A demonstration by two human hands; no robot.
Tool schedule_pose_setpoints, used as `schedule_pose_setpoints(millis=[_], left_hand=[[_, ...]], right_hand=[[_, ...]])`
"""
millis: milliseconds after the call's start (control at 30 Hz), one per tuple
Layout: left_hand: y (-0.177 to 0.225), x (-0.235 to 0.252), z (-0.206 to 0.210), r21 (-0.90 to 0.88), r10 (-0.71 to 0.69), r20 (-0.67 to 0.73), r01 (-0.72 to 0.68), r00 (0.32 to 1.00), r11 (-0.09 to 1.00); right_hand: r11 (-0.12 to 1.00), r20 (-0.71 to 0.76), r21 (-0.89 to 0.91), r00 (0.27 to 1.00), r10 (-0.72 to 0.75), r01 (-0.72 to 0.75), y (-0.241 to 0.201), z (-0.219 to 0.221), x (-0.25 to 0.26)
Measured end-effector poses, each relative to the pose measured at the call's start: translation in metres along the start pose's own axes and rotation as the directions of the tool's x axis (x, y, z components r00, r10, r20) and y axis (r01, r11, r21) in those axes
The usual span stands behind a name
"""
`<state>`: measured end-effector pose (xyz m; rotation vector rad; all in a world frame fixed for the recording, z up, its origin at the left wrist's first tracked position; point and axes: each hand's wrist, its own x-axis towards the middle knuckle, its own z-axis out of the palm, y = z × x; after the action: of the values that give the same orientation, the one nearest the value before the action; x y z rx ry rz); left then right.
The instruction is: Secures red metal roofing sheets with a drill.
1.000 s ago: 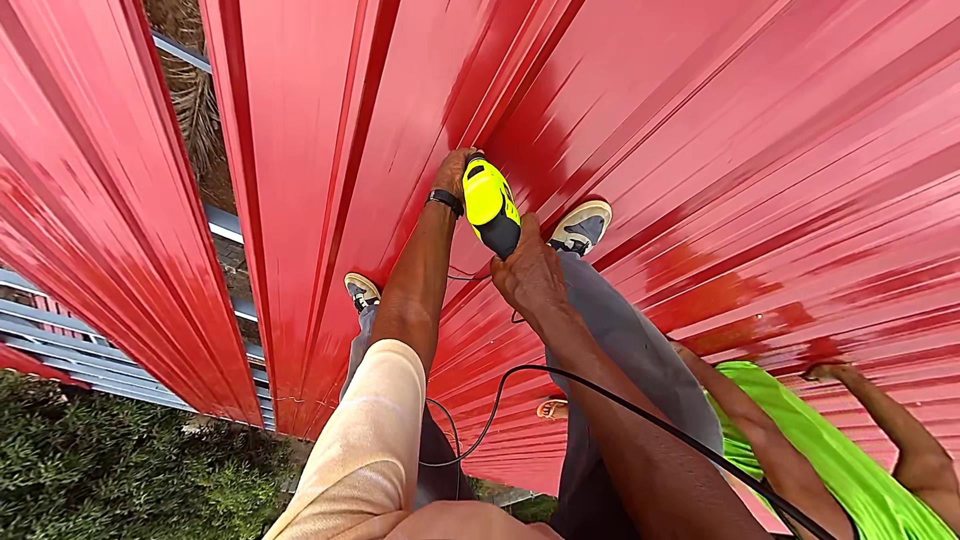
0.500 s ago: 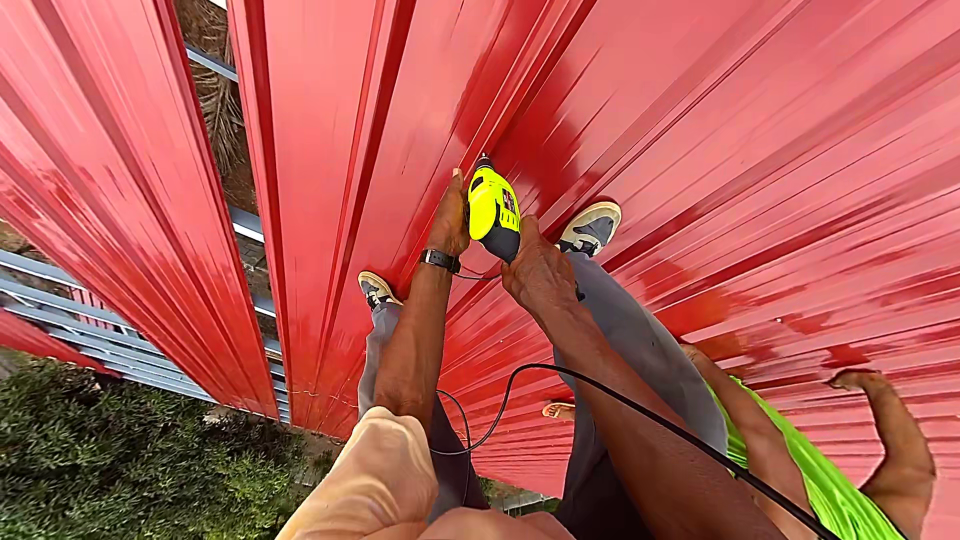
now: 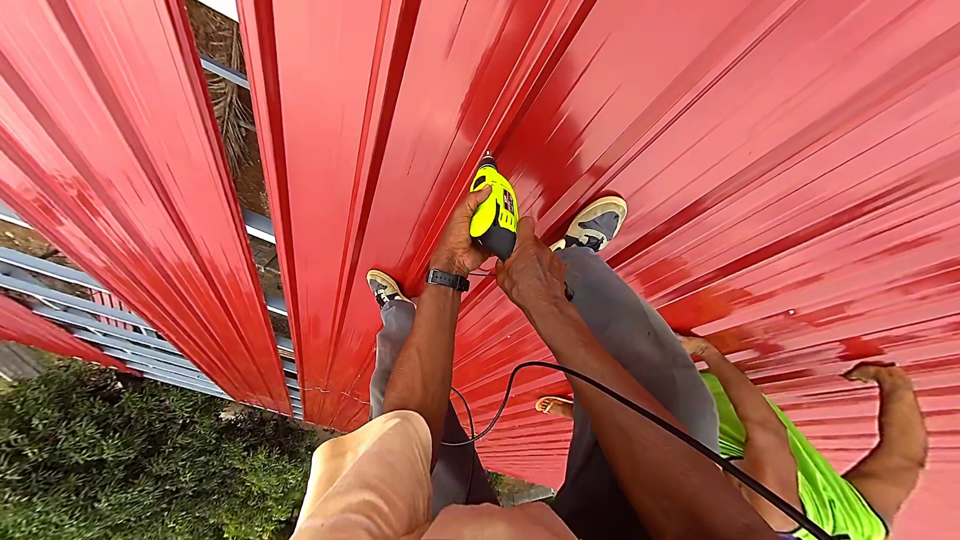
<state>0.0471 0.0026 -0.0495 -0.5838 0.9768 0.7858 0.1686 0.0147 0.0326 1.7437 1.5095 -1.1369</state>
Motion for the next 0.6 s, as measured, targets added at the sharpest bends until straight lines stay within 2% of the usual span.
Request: schedule_pose_setpoints(millis=[267, 600], left_hand=[[0.003, 0.009, 0.003, -0.047, -0.001, 0.058, 0.004, 0.998, 0.999], [0.003, 0.011, 0.002, -0.092, 0.029, 0.031, -0.026, 0.999, 0.995]], right_hand=[[0.998, 0.006, 0.054, 0.999, 0.035, -0.035, -0.004, -0.005, 0.001], [0.999, 0.004, 0.042, 1.000, 0.031, -0.031, -0.006, -0.002, 0.002]])
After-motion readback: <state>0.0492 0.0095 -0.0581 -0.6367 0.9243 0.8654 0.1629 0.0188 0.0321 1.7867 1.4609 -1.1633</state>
